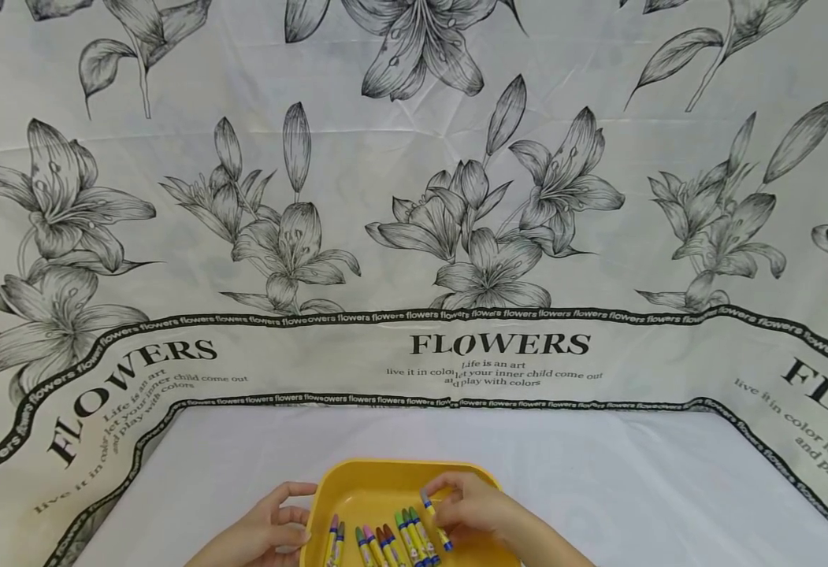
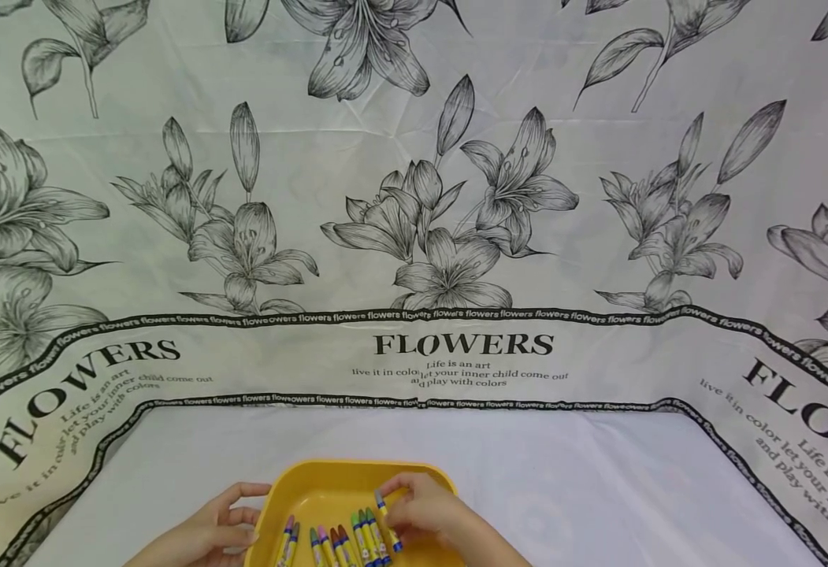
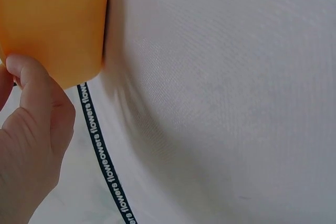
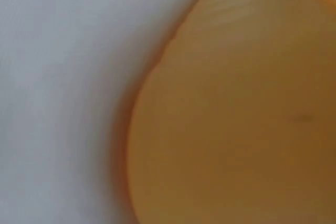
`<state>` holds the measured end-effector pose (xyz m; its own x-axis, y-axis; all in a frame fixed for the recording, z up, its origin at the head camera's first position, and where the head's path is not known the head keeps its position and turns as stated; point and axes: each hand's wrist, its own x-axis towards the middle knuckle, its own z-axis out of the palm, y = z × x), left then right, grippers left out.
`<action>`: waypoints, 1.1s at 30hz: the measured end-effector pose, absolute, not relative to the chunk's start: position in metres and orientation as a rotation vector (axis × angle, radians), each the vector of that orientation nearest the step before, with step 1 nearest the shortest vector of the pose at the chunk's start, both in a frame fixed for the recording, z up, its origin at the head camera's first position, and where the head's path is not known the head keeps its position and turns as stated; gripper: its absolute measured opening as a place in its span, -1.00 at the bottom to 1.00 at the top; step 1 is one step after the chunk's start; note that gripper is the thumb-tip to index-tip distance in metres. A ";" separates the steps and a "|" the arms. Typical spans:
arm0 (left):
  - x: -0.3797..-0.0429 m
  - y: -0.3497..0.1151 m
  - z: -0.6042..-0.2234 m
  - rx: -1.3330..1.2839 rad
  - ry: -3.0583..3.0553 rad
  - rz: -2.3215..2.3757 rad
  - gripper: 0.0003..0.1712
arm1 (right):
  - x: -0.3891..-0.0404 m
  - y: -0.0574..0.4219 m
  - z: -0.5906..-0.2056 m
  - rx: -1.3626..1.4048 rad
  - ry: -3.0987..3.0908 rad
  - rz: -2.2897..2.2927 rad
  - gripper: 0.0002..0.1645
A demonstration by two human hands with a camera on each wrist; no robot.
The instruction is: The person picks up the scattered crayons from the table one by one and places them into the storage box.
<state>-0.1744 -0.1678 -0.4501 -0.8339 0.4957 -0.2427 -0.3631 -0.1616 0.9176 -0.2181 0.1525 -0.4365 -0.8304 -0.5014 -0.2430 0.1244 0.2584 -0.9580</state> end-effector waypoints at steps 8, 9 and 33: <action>-0.173 -0.168 -0.452 0.161 1.536 2.020 -0.25 | -0.213 0.144 -0.453 -0.428 2.180 -1.563 -0.65; -0.172 -0.168 -0.452 0.160 1.537 2.019 -0.24 | -0.212 0.144 -0.453 -0.429 2.199 -1.560 -0.66; -0.180 -0.180 -0.450 0.203 1.826 1.842 -0.23 | -0.221 0.185 -0.405 -0.427 2.163 -1.509 -0.56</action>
<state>-0.1798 -0.1798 -0.4497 -0.8465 0.4656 -0.2582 -0.2621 0.0576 0.9633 -0.2215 0.1845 -0.4052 -0.8431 -0.5007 -0.1961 0.0112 0.3483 -0.9373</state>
